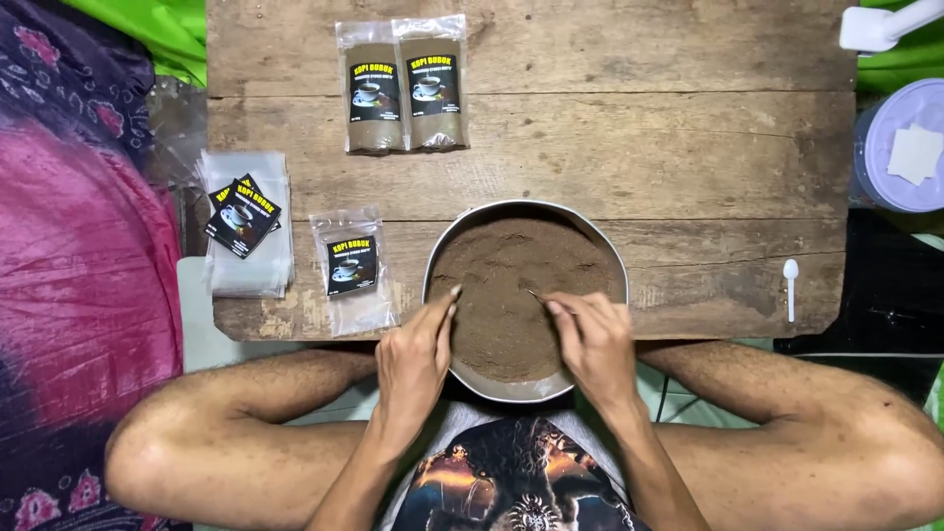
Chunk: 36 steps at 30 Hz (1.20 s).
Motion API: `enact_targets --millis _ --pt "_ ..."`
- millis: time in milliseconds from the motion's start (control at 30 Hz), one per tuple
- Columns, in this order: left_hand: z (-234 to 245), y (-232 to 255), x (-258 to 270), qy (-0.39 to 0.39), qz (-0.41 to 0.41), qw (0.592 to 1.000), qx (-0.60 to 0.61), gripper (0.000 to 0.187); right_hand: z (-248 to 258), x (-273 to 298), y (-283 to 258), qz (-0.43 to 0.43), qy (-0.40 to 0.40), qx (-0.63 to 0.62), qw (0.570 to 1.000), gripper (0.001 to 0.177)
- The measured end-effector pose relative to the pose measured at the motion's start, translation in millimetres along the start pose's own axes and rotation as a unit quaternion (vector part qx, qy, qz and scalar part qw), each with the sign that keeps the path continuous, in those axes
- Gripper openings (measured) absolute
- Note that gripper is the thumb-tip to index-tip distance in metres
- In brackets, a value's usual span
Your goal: Manually removing small white impurities from a bowl of ground coffee by hand.
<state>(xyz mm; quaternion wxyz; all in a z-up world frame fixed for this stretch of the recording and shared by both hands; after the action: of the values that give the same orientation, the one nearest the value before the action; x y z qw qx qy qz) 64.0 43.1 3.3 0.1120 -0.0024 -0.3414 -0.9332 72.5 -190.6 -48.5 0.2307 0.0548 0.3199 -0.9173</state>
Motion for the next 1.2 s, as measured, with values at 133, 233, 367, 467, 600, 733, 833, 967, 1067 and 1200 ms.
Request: enact_targets --millis 133,233,367,467,600,733,833,967,1067,1200 --pt "3.1 -6.0 22.7 -0.063 0.016 0.998 -0.025 0.024 34.5 18.9 8.1 -0.036 0.023 0.101 0.994 0.016" --pt "-13.3 -3.4 36.5 -0.131 0.002 0.991 -0.023 0.013 15.3 41.0 5.3 -0.071 -0.077 0.11 0.988 0.023" --pt "-24.4 3.0 32.9 -0.15 0.003 0.989 0.012 0.01 -9.0 23.0 -18.0 -0.129 -0.098 -0.045 0.986 0.025" --pt "-30.9 6.4 26.8 -0.15 0.036 0.986 0.067 0.015 -9.0 13.1 -7.1 -0.143 -0.026 -0.067 0.987 0.018" --pt "-21.6 18.3 1.0 -0.084 0.052 0.981 0.164 0.021 28.6 7.8 14.2 -0.135 0.069 -0.013 0.988 0.016" --pt "3.7 12.6 -15.7 -0.025 0.064 0.99 0.12 0.025 42.4 -17.5 0.8 -0.093 0.076 0.034 0.992 0.012" --pt "-19.4 -18.0 -0.1 -0.048 0.06 0.996 0.036 0.023 11.4 -12.8 -1.3 -0.067 0.018 0.012 0.998 0.012" --pt "-39.6 -19.2 20.0 -0.108 0.04 0.993 -0.009 0.019 2.4 -4.9 -1.4 -0.054 -0.039 0.004 0.998 0.014" --pt "-15.8 -8.7 8.1 -0.083 0.057 0.994 0.041 0.022 10.8 -9.2 6.1 -0.057 -0.007 -0.004 0.998 0.014" --pt "-13.2 -12.6 -12.3 -0.037 0.053 0.997 0.052 0.024 6.5 -32.8 2.0 -0.04 0.05 -0.023 0.998 0.012"
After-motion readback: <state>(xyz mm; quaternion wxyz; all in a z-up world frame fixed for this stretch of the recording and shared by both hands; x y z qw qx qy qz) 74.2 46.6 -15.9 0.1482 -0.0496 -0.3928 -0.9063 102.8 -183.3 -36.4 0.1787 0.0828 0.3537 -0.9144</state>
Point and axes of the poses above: each hand's wrist, its own x-axis away from the middle knuckle, its own z-axis out of the back of the hand, y = z × x, the point moved 6 cm from there along -x, towards the middle knuckle, and after that the axes turned 14 degrees about z, right-handed, at the moved point
